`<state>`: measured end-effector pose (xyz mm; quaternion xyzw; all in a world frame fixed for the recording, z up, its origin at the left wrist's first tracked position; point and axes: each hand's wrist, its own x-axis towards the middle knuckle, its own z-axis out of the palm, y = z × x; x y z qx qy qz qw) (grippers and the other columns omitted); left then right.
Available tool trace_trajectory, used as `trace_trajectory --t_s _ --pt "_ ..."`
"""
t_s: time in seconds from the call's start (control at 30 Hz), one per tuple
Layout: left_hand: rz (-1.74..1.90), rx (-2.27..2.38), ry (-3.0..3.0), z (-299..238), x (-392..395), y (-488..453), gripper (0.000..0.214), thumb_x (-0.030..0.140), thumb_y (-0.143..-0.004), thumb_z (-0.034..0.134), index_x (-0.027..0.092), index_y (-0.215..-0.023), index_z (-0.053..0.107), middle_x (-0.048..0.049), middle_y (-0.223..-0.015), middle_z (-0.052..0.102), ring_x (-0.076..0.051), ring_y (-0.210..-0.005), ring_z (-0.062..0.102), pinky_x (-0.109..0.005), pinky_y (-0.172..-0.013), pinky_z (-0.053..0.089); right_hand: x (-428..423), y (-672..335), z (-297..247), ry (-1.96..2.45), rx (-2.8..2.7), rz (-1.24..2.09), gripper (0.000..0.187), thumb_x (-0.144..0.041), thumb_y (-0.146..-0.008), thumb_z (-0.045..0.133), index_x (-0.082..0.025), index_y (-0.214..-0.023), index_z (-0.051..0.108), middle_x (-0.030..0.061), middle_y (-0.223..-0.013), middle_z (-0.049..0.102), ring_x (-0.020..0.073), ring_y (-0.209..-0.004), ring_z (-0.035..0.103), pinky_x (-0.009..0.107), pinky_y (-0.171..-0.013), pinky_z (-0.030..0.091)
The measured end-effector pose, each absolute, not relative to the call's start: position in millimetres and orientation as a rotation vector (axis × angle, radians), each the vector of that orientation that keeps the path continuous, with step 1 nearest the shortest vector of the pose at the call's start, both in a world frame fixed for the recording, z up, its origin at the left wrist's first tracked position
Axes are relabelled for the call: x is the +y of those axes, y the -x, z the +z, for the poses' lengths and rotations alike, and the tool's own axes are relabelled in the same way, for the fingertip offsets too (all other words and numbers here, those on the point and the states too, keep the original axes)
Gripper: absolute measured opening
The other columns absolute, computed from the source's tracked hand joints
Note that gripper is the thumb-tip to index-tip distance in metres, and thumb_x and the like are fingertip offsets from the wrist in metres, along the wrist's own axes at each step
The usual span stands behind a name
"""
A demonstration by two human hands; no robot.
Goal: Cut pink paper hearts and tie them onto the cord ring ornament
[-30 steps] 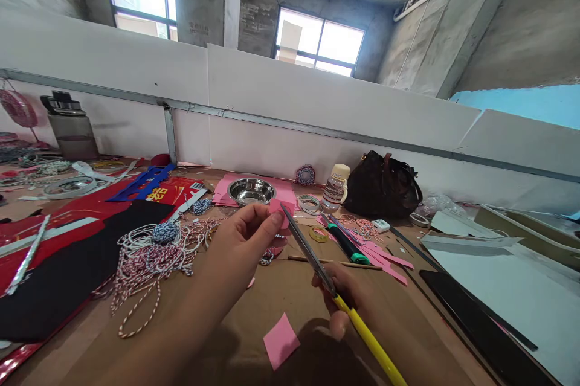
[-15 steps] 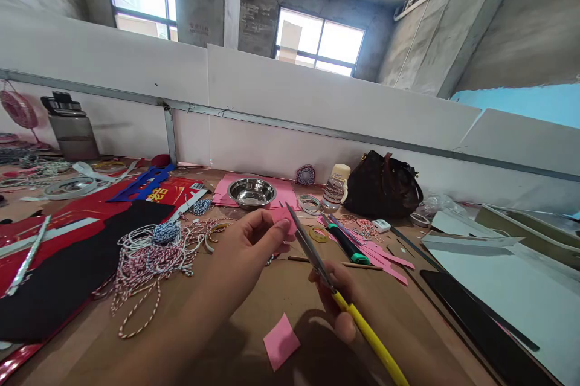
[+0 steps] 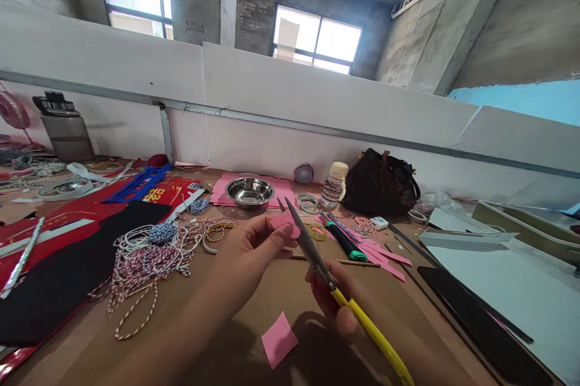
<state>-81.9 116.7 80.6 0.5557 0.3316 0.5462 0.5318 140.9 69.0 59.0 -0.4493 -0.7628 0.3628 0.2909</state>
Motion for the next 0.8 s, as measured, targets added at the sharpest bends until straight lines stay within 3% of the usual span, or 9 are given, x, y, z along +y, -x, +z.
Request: trace_trajectory --t_s 0.23,0.4,0.63,0.8 --pt "1.29 0.848 -1.472 81.4 115.2 82.4 0.039 0.057 -0.09 0.059 0.02 -0.086 0.072 -0.0052 -0.085 0.074 -0.023 -0.088 0.07 -0.035 -0.082 0.056 69.7 -138.8 64.7 1.051 -1.953 1.138 0.029 -0.034 -0.098 0.058 -0.018 -0.122 0.061 0.0093 -0.122 0.063 0.0195 -0.099 0.065 0.039 -0.084 0.057" --pt "1.292 0.957 -1.616 84.1 113.6 83.8 0.043 0.059 -0.09 0.054 0.02 -0.081 0.07 -0.0053 -0.079 0.071 -0.022 -0.08 0.067 -0.036 -0.076 0.053 72.0 -140.2 62.2 1.008 -1.877 1.239 0.029 -0.036 -0.098 0.057 -0.017 -0.119 0.06 0.0075 -0.111 0.065 0.016 -0.087 0.065 0.033 -0.074 0.058" --pt "1.264 1.059 -1.702 85.4 111.9 84.4 0.047 0.061 -0.092 0.049 0.02 -0.076 0.066 -0.0044 -0.075 0.068 -0.023 -0.077 0.065 -0.032 -0.066 0.048 65.4 -153.3 61.0 0.967 -1.789 1.331 0.048 -0.059 -0.097 0.043 -0.024 -0.123 0.061 0.0108 -0.092 0.063 0.0229 -0.084 0.061 0.034 -0.059 0.053" --pt "1.233 1.099 -1.73 87.7 108.1 83.1 0.048 0.063 -0.091 0.048 0.021 -0.077 0.068 -0.0044 -0.072 0.068 -0.024 -0.076 0.067 -0.027 -0.052 0.042 65.1 -150.3 57.7 0.991 -1.778 1.334 0.039 -0.05 -0.099 0.048 -0.02 -0.122 0.058 0.0078 -0.101 0.064 0.0164 -0.08 0.062 0.031 -0.065 0.055"
